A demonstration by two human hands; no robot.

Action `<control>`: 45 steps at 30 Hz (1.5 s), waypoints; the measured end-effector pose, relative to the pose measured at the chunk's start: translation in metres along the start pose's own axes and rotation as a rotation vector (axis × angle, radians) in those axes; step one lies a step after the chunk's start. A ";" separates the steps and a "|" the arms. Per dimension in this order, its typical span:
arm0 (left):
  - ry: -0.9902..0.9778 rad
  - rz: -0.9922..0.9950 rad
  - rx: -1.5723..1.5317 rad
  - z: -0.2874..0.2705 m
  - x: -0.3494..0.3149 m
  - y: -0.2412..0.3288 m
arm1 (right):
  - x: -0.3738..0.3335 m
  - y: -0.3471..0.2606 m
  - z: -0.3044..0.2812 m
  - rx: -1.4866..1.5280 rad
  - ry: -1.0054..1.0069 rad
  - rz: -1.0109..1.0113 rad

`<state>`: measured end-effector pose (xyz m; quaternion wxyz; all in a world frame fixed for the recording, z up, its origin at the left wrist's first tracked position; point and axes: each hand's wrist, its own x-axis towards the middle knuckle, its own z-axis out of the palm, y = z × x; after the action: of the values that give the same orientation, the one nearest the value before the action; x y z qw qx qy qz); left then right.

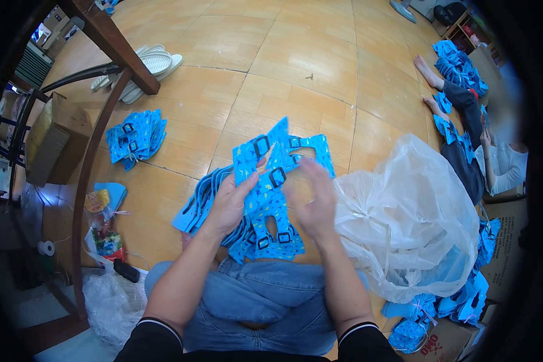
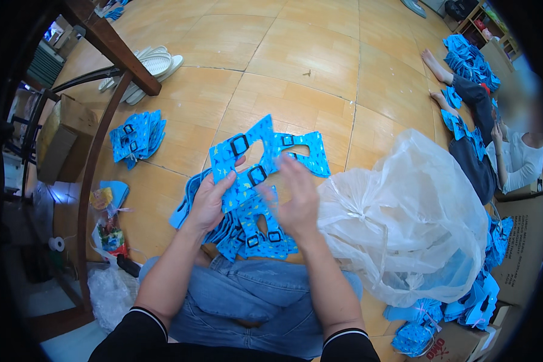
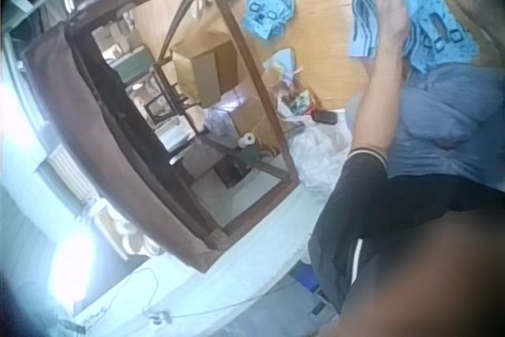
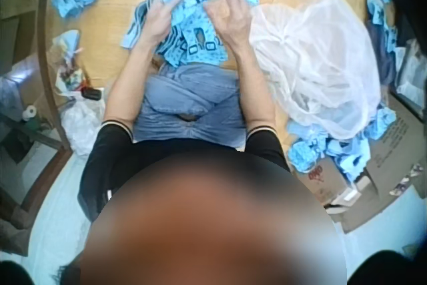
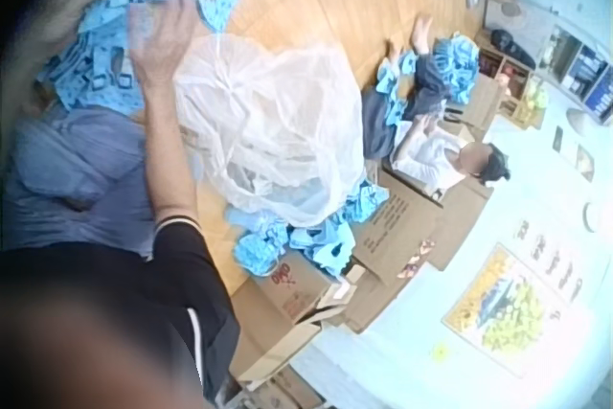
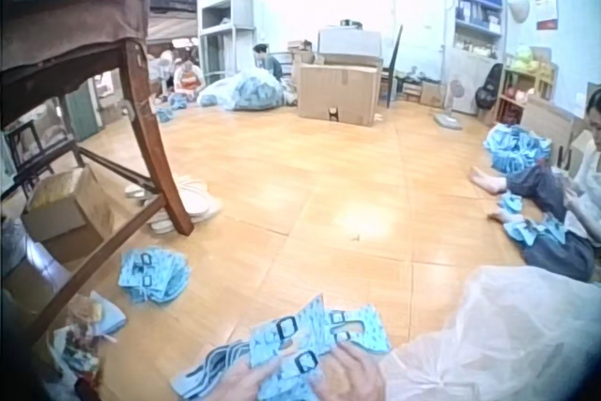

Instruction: The person sits on the floor and gathers a stack of blue fabric items, aligns them, and ties them into a bundle using a rubber band. They then place the bundle into a plastic bag and continue handling additional blue fabric pieces with buckles, stacking them on the floor.

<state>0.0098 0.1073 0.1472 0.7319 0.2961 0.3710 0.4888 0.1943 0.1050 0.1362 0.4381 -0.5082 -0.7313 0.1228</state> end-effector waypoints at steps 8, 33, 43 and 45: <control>0.009 0.161 0.221 0.015 -0.012 -0.027 | -0.004 -0.023 0.011 0.263 -0.076 0.320; 0.054 0.408 0.892 0.015 -0.008 -0.025 | -0.002 -0.012 0.010 0.333 -0.101 0.159; 0.037 0.479 0.896 0.024 -0.013 -0.027 | -0.005 -0.017 0.008 0.306 -0.026 0.260; 0.029 0.489 0.860 0.023 -0.014 -0.028 | -0.005 -0.018 0.006 0.361 -0.008 0.306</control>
<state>0.0398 0.0831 0.1412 0.4020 0.6430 0.4689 0.4528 0.1788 0.0937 0.1417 0.4951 -0.5261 -0.6137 0.3184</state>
